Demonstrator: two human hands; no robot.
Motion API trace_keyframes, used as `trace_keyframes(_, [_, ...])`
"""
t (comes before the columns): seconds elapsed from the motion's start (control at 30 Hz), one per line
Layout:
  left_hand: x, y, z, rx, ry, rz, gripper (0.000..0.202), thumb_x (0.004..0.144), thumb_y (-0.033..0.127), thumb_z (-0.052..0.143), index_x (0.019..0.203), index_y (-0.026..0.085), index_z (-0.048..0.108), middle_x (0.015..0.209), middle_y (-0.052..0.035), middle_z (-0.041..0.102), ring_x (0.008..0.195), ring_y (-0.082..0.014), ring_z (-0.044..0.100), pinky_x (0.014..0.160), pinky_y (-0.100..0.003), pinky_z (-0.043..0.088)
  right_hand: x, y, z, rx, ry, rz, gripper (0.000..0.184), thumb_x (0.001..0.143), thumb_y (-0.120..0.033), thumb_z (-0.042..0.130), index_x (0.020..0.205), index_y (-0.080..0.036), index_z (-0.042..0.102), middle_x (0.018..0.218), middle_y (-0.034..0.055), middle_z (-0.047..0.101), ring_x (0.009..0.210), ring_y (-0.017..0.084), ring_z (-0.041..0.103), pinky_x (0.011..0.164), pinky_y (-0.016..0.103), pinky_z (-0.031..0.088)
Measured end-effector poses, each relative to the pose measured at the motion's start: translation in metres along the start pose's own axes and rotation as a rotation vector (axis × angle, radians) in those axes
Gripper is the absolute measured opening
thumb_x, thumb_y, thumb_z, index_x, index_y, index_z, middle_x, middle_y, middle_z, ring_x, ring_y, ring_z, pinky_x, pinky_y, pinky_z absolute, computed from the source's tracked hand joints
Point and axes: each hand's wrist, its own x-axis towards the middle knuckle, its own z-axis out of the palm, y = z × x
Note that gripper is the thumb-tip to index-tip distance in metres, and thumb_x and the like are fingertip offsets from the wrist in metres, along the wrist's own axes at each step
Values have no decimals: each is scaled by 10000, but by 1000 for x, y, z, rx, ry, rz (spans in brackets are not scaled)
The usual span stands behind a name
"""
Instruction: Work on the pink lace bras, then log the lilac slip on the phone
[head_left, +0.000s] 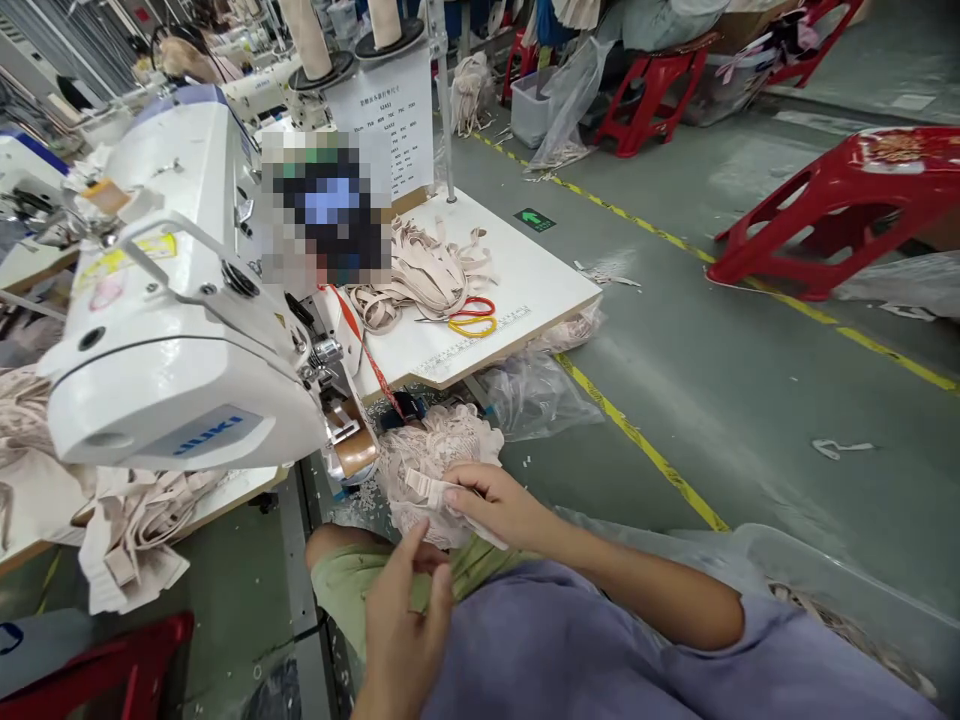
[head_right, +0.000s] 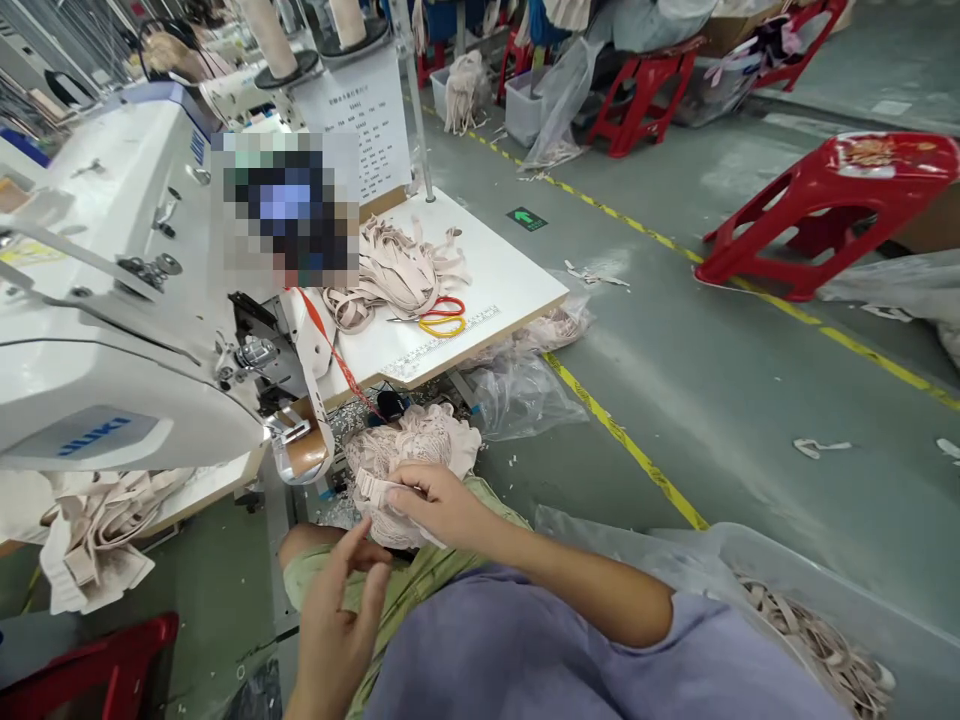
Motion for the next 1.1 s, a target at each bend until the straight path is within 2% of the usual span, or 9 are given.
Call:
trace_keyframes(0.13, [20,5,-24,143,136,153,394,975,210,520,1367,242,498,1213,-72,612,1167,-150,569,953,-250,501,-5,-7,0,-29,-38,-33,245,956,-307,528,838,-118,630,820,25,564,747,112,518,682,230,378])
trace_keyframes(0.23, [37,9,-36,134,-58,239,578,970,188,498,1520,216,320,1480,-94,444,1409,-189,378,1150,-335,364,-7,-11,0,-123,-68,-99,218,939,-252,522,791,-117,608,774,12,544,717,100,501,674,226,364])
trace_keyframes(0.3, [46,10,-40,136,-181,298,605,954,195,520,1518,208,301,1443,-84,487,1379,-184,414,1193,-378,301,-8,-13,0,-198,-94,-153,197,924,-209,514,766,-121,594,750,5,533,719,97,497,684,225,360])
trace_keyframes(0.4, [53,6,-42,156,-192,336,252,916,190,567,1165,208,534,982,-22,635,937,-146,596,945,-332,471,-10,-13,0,-384,-109,-308,155,909,-183,523,786,-136,604,715,-3,519,706,100,474,659,232,334])
trace_keyframes(0.5, [51,-2,-39,229,-85,475,113,892,112,565,907,195,489,716,4,523,655,-140,460,596,-277,370,-11,-12,-1,-654,-19,-581,127,904,-179,553,799,-149,617,675,7,505,670,125,429,636,275,298])
trace_keyframes(0.63, [39,-11,-31,400,123,782,240,829,17,636,977,163,518,688,-5,551,702,-145,480,677,-301,439,-14,-11,-1,-854,5,-788,117,944,-225,562,883,-178,650,685,32,577,691,159,464,706,315,365])
trace_keyframes(0.9, [30,-15,-34,345,223,842,283,748,-27,693,951,121,563,720,-21,603,769,-148,543,790,-349,542,-21,-14,-2,-870,-8,-837,134,943,-272,567,904,-239,691,638,8,594,636,149,482,756,330,427])
trace_keyframes(1.0, [21,-16,-23,292,294,683,345,765,46,721,1052,131,549,907,-70,608,943,-186,582,941,-430,508,-20,-10,2,-697,-32,-596,135,947,-289,572,877,-217,662,686,17,590,657,145,486,713,318,403])
trace_keyframes(1.1, [-3,-27,19,211,387,342,938,724,424,812,1449,111,306,1424,-274,362,1402,-407,323,1099,-645,314,-20,0,22,-12,67,54,255,959,-452,555,931,-200,579,782,24,553,673,134,488,629,266,398])
